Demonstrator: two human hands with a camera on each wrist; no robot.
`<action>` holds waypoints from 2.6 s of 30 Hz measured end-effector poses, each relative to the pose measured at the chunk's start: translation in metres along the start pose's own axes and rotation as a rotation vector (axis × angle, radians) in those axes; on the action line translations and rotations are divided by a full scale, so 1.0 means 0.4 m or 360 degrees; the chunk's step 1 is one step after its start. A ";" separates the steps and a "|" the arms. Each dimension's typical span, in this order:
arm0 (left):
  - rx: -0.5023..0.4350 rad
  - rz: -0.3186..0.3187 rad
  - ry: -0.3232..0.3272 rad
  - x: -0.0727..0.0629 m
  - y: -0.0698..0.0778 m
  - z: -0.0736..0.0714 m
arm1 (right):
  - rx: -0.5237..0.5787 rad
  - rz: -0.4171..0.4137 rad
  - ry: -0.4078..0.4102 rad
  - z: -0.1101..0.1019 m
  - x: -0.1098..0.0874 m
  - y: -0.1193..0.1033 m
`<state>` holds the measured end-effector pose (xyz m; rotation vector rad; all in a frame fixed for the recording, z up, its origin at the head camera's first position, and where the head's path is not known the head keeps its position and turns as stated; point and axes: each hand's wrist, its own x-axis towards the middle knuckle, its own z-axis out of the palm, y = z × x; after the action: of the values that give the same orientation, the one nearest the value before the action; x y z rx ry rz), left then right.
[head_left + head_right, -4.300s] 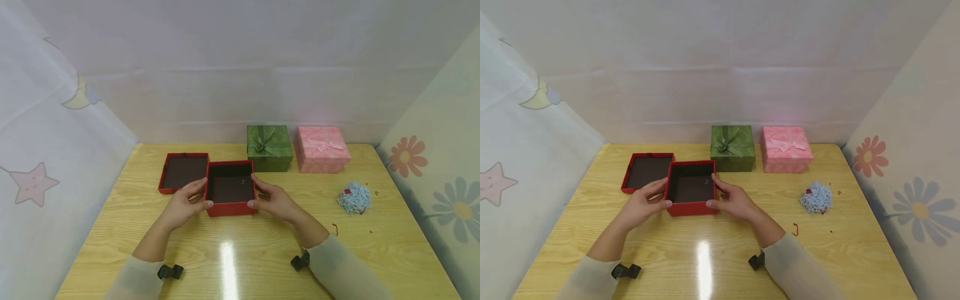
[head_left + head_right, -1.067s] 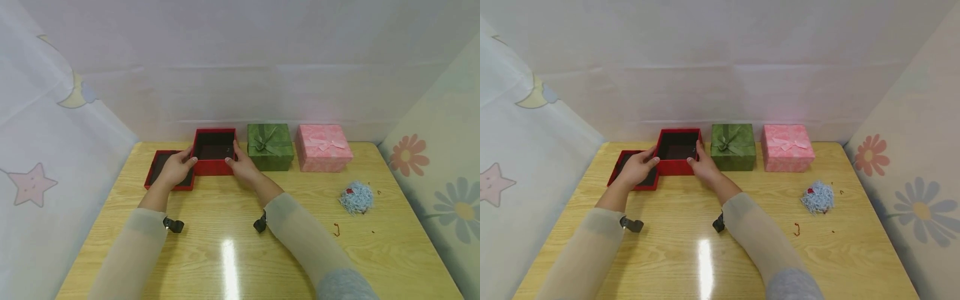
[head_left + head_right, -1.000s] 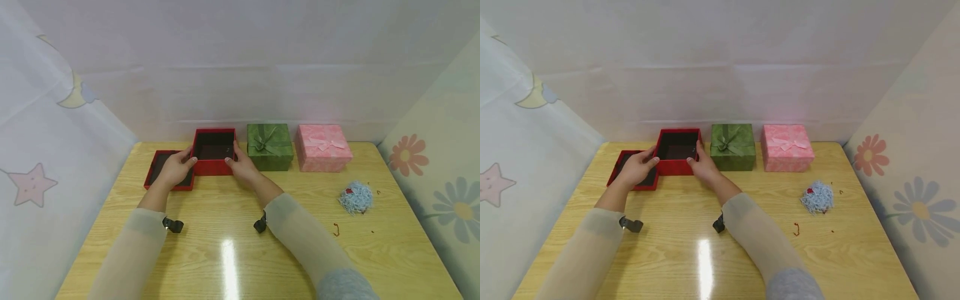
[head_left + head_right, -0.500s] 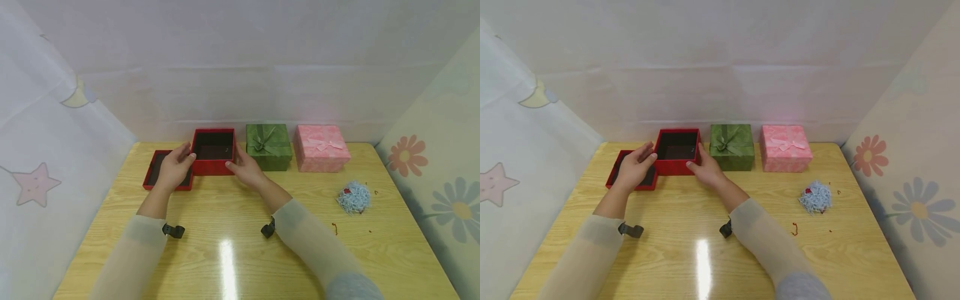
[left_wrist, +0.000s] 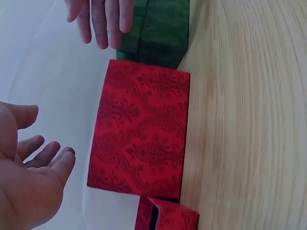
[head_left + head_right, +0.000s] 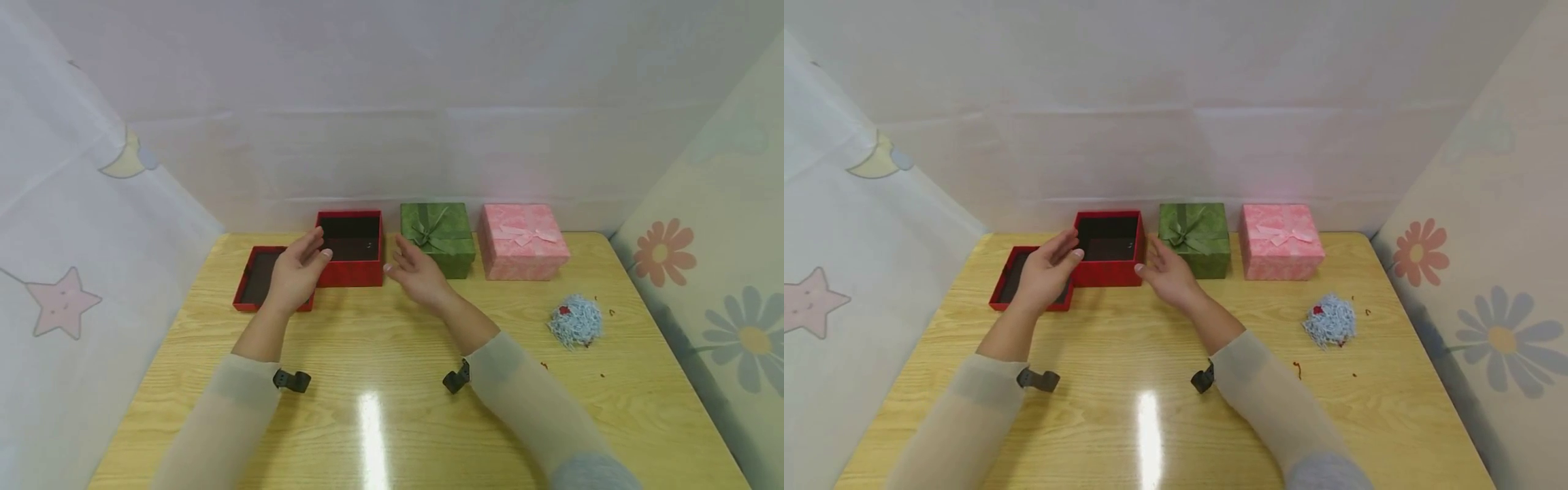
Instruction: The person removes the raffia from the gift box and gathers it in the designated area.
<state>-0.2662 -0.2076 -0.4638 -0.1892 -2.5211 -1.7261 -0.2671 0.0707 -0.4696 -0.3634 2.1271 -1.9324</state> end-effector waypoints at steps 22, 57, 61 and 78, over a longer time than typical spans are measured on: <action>-0.0185 0.0187 -0.0196 -0.002 0.058 0.177 | -0.0086 -0.0040 0.0180 -0.135 -0.069 0.028; -0.0159 0.0030 -0.0351 0.014 0.019 0.352 | -0.0259 0.0101 0.0462 -0.284 -0.111 0.092; -0.0117 0.0021 -0.0342 0.023 0.012 0.366 | -0.0285 0.0112 0.0454 -0.292 -0.101 0.106; 0.0243 0.0014 -0.0137 0.066 0.021 0.415 | -0.0438 0.0174 0.0480 -0.292 -0.052 0.138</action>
<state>-0.2905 -0.0484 -0.5125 -0.2692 -2.6944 -1.5453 -0.2887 0.1921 -0.5132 0.0007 2.5544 -1.7268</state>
